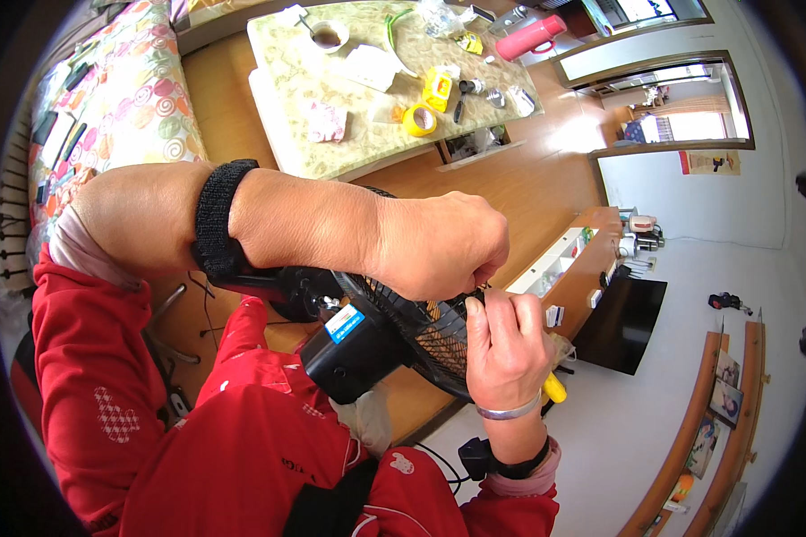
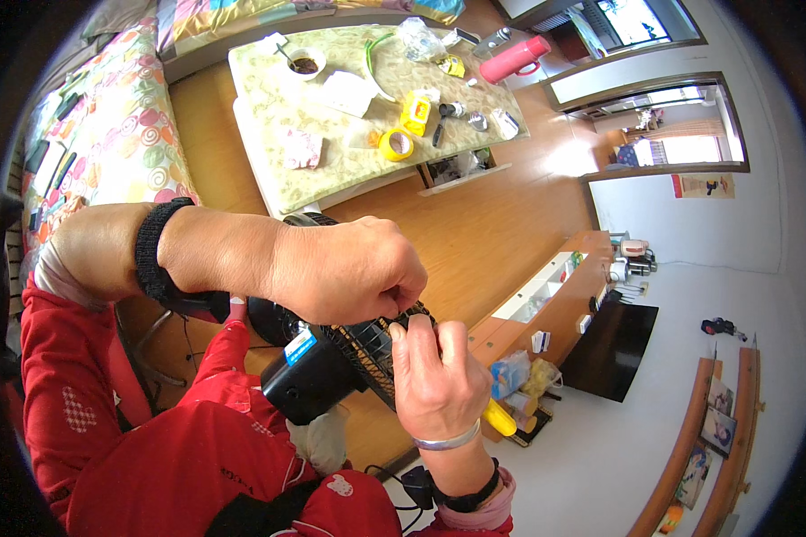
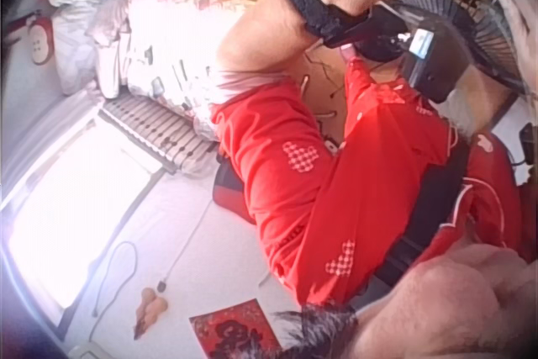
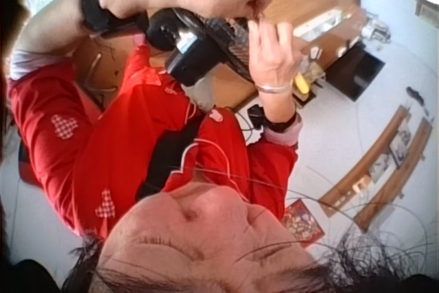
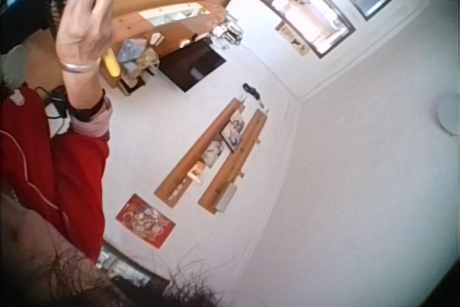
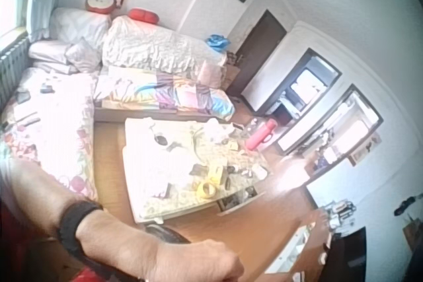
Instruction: The person uses a yellow-handled screwdriver to remove screws from the front grille of a black table fan. They then use their fingers to pull apart the grille and access the interior components.
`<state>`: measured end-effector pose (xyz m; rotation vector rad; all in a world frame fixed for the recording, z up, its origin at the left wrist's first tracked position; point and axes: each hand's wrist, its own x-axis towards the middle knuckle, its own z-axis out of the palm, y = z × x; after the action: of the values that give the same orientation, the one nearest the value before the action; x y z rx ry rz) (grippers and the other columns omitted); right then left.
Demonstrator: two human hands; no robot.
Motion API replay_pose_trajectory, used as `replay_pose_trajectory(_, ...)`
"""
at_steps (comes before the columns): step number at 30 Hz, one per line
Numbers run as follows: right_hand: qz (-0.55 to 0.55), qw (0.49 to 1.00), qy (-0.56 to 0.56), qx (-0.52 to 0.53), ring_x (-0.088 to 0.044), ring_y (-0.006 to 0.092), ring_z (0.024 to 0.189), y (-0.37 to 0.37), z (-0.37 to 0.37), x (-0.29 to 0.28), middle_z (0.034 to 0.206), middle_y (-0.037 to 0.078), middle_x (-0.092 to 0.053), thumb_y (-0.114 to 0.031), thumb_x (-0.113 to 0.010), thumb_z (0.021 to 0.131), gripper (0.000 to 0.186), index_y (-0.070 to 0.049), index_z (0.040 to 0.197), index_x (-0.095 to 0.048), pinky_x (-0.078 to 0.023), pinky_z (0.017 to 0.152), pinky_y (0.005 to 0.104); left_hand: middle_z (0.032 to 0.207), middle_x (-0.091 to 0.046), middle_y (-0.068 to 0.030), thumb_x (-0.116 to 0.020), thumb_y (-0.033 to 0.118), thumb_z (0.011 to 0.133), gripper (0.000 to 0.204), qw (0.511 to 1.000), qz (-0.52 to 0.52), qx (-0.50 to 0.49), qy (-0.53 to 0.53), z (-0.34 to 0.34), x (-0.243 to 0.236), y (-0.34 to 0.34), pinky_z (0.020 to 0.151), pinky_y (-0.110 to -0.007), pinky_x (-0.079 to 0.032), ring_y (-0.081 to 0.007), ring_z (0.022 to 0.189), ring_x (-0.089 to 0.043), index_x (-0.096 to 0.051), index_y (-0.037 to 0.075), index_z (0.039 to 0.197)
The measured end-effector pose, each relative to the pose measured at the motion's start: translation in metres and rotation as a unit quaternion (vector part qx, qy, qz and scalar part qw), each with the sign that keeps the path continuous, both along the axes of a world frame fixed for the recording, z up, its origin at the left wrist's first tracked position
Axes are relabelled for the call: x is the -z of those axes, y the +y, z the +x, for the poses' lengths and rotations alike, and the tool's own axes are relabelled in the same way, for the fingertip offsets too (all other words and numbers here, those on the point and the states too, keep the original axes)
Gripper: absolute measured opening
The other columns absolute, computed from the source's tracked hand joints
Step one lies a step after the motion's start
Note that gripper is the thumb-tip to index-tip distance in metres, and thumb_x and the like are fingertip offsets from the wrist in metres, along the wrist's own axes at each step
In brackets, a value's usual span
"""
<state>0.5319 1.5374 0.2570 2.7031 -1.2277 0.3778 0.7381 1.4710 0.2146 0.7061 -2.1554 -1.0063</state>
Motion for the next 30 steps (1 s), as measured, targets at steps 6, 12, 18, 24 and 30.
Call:
replay_pose_trajectory(6, -0.009, 1.0, -0.002, 0.0, -0.062, 0.0296, 0.06, 0.0, 0.0, 0.002, 0.085, 0.011, -0.051, -0.014, -0.079, 0.091, 0.019, -0.005, 0.104, -0.071, -0.048, 0.053, 0.041, 0.077, -0.07, -0.0212, -0.07, 0.006, 0.08, 0.006, 0.993, -0.068, -0.014, -0.1, -0.005, -0.013, 0.004, 0.069, -0.048, -0.055, -0.0426, 0.079, -0.069, -0.069, 0.0, 0.078)
replay_pose_trajectory(12, -0.014, 1.0, -0.004, 0.002, -0.061, 0.0292, 0.06, 0.001, -0.001, 0.003, 0.085, 0.011, -0.051, -0.014, -0.079, 0.091, 0.017, -0.004, 0.103, -0.071, -0.048, 0.053, 0.0407, 0.078, -0.07, -0.0199, -0.071, 0.003, 0.078, 0.003, 0.994, 0.069, -0.052, -0.072, -0.009, -0.015, 0.009, 0.069, -0.048, -0.055, -0.0418, 0.081, -0.07, -0.068, 0.002, 0.078)
replay_pose_trajectory(18, -0.015, 1.0, -0.001, -0.003, -0.061, 0.0291, 0.059, 0.001, -0.002, 0.002, 0.085, 0.011, -0.05, -0.015, -0.078, 0.092, 0.017, -0.004, 0.103, -0.07, -0.048, 0.053, 0.0406, 0.076, -0.069, -0.0174, -0.072, 0.003, 0.078, 0.004, 0.991, 0.075, -0.094, -0.063, -0.012, -0.009, 0.018, 0.068, -0.048, -0.055, -0.0401, 0.079, -0.07, -0.068, 0.003, 0.078)
replay_pose_trajectory(24, -0.006, 1.0, 0.005, 0.005, -0.061, 0.0295, 0.059, 0.0, -0.001, 0.0, 0.085, 0.011, -0.05, -0.014, -0.078, 0.093, 0.016, -0.005, 0.103, -0.07, -0.047, 0.053, 0.0413, 0.076, -0.068, -0.0151, -0.073, 0.005, 0.08, 0.006, 0.998, -0.021, -0.049, 0.016, -0.004, 0.005, 0.009, 0.069, -0.048, -0.055, -0.0387, 0.079, -0.069, -0.068, 0.002, 0.082)
replay_pose_trajectory(30, 0.002, 1.0, 0.008, 0.011, -0.062, 0.0306, 0.061, 0.0, -0.001, 0.0, 0.086, 0.011, -0.05, -0.014, -0.08, 0.091, 0.019, -0.006, 0.105, -0.07, -0.048, 0.054, 0.0421, 0.08, -0.071, -0.0169, -0.071, 0.005, 0.078, 0.004, 0.998, 0.03, -0.026, 0.043, -0.003, 0.013, 0.004, 0.072, -0.047, -0.056, -0.0391, 0.083, -0.07, -0.071, 0.003, 0.082)
